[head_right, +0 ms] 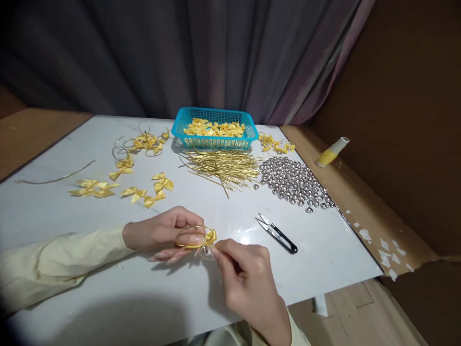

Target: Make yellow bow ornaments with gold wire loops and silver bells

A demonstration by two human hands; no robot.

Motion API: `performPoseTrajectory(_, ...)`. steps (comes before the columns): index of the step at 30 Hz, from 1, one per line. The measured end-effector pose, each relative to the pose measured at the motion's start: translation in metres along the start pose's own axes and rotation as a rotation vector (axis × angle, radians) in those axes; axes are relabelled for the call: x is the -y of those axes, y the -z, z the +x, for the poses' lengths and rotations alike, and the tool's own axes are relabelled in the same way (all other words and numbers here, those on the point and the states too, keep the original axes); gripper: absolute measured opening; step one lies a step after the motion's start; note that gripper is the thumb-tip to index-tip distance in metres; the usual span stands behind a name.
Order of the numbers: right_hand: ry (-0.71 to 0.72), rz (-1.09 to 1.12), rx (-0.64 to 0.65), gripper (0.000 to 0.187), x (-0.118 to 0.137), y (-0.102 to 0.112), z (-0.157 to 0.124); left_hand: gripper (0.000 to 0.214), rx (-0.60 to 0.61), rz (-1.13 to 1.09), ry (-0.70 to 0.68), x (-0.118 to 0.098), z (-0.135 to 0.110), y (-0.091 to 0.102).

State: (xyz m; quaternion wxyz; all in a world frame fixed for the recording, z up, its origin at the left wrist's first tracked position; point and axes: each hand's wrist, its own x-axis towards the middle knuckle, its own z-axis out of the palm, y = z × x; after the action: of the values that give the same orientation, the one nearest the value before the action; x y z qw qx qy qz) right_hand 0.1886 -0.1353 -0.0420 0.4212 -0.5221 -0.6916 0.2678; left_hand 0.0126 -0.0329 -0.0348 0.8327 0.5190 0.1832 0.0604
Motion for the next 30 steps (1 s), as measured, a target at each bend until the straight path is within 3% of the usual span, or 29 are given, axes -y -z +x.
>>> performPoseTrajectory(6, -0.043, 0.07, 0.013, 0.022, -0.0046, 0.0004, -0.0007, 0.016, 0.032, 0.001, -0.012, -0.0002, -0.0007, -0.0001)
performPoseTrajectory(30, 0.027, 0.082, -0.024, 0.02, -0.0054, 0.0037, 0.0006, 0.014, 0.023, -0.126, 0.034, 0.0036, 0.0005, 0.0009)
